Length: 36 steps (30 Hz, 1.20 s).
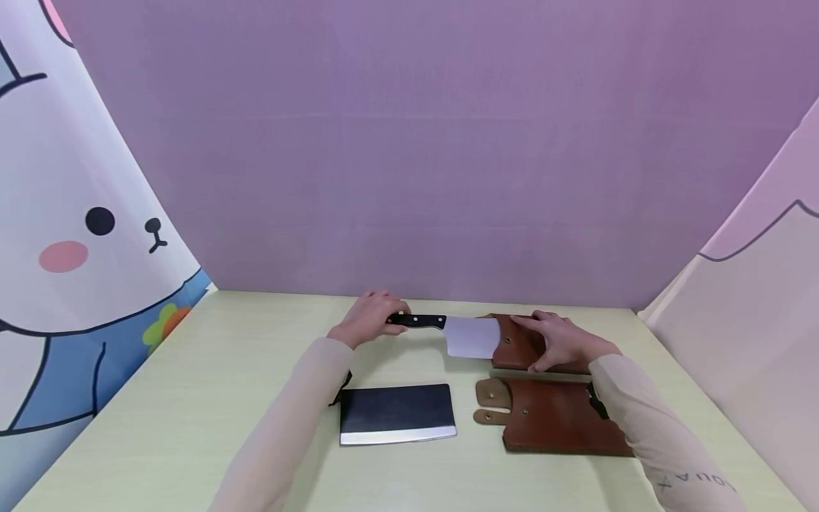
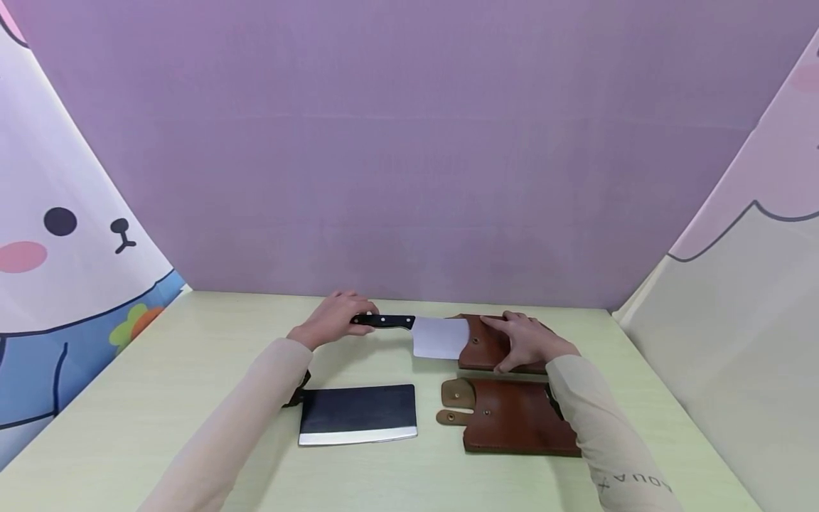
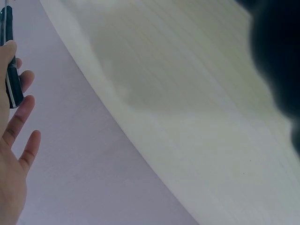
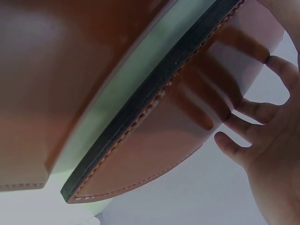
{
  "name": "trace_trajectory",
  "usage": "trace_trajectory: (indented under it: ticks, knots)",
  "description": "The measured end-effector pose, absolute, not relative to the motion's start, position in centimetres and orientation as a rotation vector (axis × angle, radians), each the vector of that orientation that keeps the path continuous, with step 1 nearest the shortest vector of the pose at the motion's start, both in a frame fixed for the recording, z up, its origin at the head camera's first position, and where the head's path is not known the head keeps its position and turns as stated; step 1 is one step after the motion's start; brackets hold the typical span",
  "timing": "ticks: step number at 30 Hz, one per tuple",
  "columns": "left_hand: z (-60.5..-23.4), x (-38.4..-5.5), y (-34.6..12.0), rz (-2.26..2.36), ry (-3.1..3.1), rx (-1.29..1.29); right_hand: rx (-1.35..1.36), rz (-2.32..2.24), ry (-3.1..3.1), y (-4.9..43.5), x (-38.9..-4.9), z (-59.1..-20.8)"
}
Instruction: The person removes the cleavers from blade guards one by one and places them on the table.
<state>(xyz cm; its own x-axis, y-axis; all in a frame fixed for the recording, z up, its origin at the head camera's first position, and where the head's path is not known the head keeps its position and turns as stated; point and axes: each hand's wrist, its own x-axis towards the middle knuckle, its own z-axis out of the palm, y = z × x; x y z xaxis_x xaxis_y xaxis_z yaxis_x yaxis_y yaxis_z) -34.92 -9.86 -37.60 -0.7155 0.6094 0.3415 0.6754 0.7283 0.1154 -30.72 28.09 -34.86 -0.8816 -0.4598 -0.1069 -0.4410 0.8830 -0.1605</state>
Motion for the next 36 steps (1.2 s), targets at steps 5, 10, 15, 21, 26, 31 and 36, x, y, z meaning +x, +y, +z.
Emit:
trace_trajectory:
  ticks: [5,10,15,21,26,31,36]
  knots:
    - [-37.5,-34.9,-10.2,-0.337,-2.669,-1.003,-0.715,-0.189,2.910,28.2,-30.6,-34.9]
    - [-37.5,-34.8,-10.5,-0.315,-2.681,-0.993,-0.727,-0.186,2.915,28.4,-30.6,-35.0]
    - [-37.2,-34.7,-10.7,-0.296,-2.697,-0.985,-0.738,-0.183,2.928,28.6,-30.8,-35.1]
    - [-37.1,-34.7,-11.1,-0.305,-2.697,-0.987,-0.729,-0.153,2.945,29.1,-30.9,-35.3]
    - [-37.1,-34.8,-11.5,-0.315,-2.699,-0.992,-0.730,-0.151,2.953,29.2,-30.8,-35.2]
    - [-37.1,-34.8,-11.9,-0.314,-2.698,-0.993,-0.716,-0.162,2.954,29.3,-30.7,-35.1]
    - [-37.0,-34.8,-12.3,-0.327,-2.701,-0.992,-0.685,-0.155,2.951,29.3,-30.6,-35.1]
